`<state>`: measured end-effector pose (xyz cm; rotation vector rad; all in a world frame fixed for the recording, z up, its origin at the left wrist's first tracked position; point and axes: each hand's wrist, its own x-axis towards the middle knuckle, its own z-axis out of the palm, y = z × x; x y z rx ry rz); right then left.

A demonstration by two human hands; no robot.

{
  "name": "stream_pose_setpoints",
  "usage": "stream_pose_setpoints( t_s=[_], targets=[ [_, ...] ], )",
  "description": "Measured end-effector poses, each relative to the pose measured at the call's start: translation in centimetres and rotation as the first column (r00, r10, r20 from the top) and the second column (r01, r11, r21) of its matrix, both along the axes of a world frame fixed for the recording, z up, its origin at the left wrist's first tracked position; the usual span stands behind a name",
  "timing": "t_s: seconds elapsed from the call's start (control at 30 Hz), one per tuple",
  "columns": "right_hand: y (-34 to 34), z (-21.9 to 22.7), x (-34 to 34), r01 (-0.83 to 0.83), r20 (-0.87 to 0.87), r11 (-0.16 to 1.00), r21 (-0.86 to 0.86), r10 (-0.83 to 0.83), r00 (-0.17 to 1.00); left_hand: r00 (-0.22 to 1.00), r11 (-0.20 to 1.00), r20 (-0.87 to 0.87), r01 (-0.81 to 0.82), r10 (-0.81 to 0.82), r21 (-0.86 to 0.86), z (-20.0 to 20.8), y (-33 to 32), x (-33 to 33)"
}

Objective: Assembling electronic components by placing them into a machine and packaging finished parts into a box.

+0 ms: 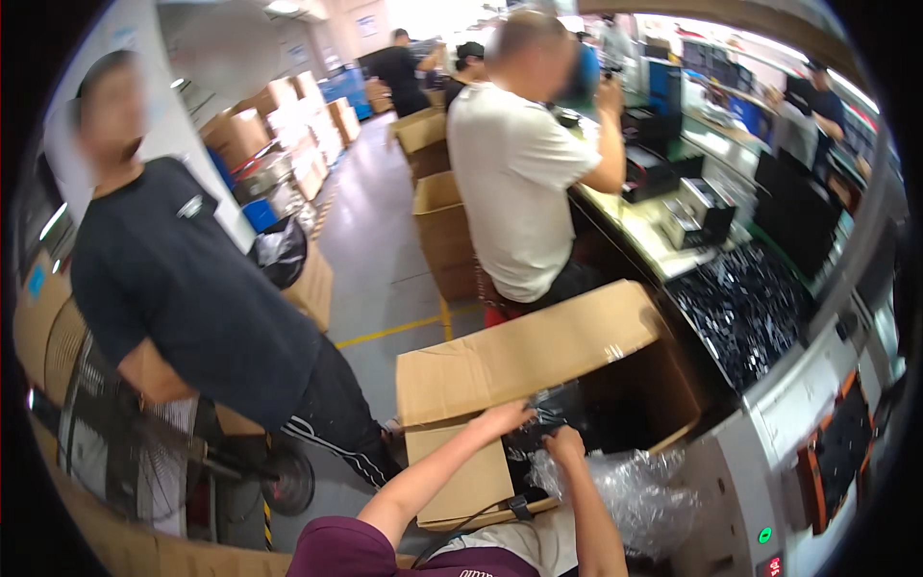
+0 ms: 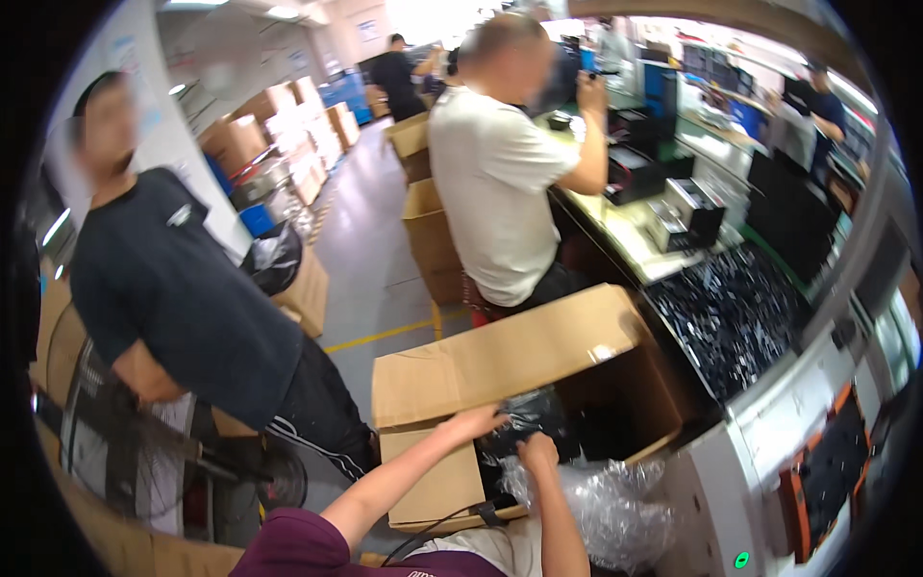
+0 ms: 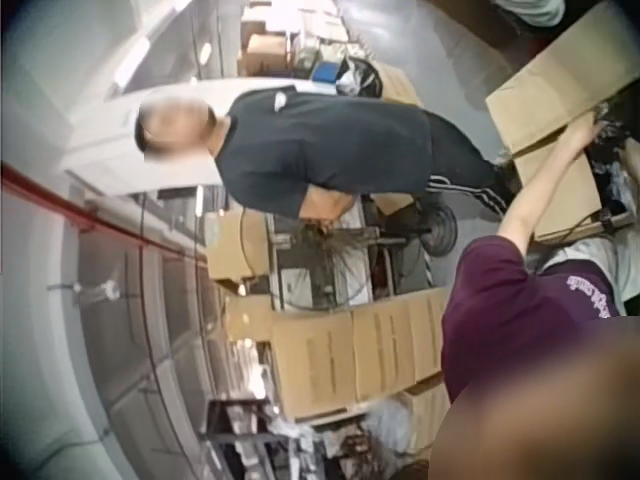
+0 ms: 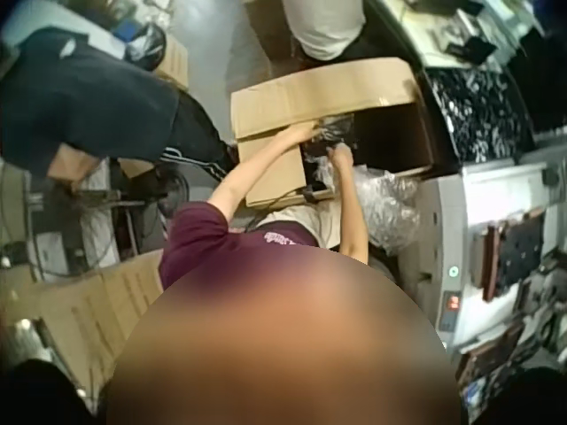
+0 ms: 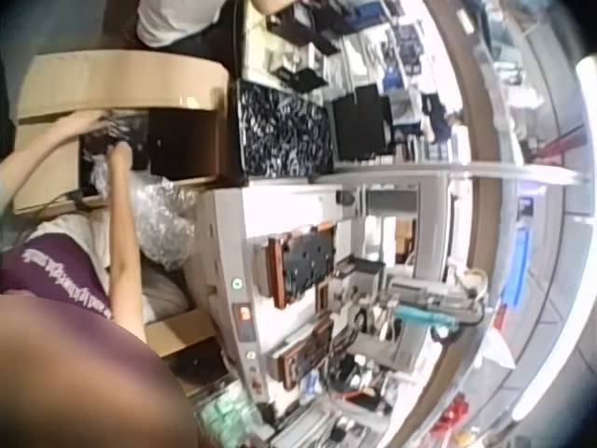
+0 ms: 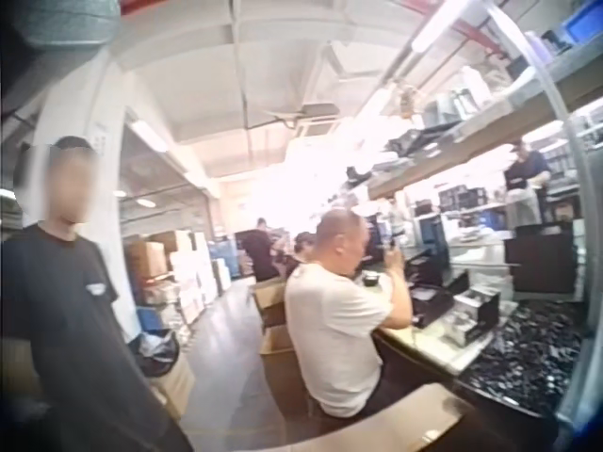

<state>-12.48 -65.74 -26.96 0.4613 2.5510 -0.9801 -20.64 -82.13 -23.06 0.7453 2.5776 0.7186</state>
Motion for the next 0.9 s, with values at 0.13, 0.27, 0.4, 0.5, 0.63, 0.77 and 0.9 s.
stream_pose_setpoints(
  t_s=[0.13, 0.27, 0.4, 0.5, 0.63, 0.77, 0.9],
  targets=[
    [2.3, -0.8, 2.1, 0.020, -0.305, 0.991, -0.133, -0.060, 0.950, 0.954, 0.993, -0.300, 0.022, 0.015, 0.120, -4.0, 1.6, 0.3],
    [2.5, 4.7, 4.8, 0.005, -0.384, 0.903, -0.431, -0.188, 0.904, 0.933, 0.977, -0.359, 0.079, -0.003, 0.196, -6.1, 2.5, -1.4],
    [2.1, 11.9, 9.0, -0.008, -0.404, 0.761, -0.649, -0.335, 0.851, 0.988, 0.995, 0.118, 0.099, -0.102, 0.027, 1.9, 2.7, 2.5],
    [2.4, 14.5, 11.0, -0.032, -0.478, 0.715, -0.698, -0.432, 0.765, 0.938, 0.938, 0.102, 0.339, -0.331, -0.069, -8.5, 2.1, 4.4],
    [3.9, 15.3, 12.7, 0.030, -0.566, 0.761, -0.649, -0.508, 0.650, 0.862, 0.947, 0.427, 0.319, -0.274, -0.037, -3.1, 4.7, 8.0],
    [6.1, 20.7, 15.8, 0.118, -0.635, 0.752, -0.648, -0.620, 0.460, 0.898, 0.954, 0.358, 0.295, -0.256, -0.055, -7.9, 3.2, 5.7],
    [6.7, 26.1, 23.8, 0.159, -0.579, 0.562, -0.812, -0.809, -0.099, 0.920, 0.964, 0.289, 0.263, -0.265, 0.046, -7.9, 2.3, 3.5]
  ],
)
